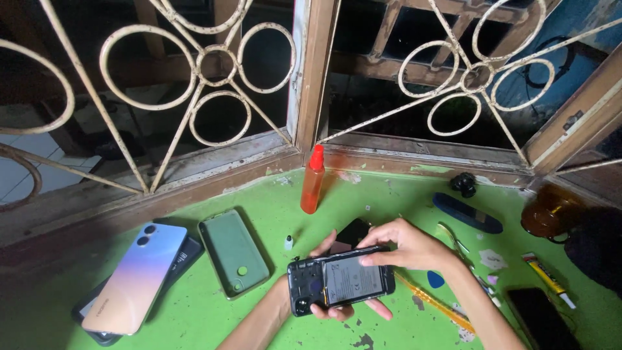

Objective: Cleaning the internal frame and components of a disassembled smartphone using a cloth and a brush.

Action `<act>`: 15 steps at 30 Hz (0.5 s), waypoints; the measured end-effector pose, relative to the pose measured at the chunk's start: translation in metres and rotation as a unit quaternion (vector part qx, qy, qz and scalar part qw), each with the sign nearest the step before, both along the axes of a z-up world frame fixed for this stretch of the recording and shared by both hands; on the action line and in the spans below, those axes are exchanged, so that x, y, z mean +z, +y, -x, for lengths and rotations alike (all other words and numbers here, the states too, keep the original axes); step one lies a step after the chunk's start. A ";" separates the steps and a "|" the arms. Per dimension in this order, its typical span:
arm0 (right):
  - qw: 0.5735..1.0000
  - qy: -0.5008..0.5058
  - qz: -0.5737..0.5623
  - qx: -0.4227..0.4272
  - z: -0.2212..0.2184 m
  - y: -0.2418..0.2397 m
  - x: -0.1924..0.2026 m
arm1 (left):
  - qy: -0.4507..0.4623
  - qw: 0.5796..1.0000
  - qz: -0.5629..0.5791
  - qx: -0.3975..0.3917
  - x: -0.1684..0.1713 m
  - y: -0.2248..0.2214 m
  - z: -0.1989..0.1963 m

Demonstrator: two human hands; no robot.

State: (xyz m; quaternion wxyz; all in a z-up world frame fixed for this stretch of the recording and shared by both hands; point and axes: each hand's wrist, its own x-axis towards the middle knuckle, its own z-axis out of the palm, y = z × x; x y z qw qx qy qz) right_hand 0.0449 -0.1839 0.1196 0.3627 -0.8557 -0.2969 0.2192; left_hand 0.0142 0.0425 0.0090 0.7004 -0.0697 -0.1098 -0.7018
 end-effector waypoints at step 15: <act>0.804 0.004 -0.395 -0.443 0.065 0.003 -0.097 | -0.340 0.670 -0.306 0.584 0.043 -0.036 0.021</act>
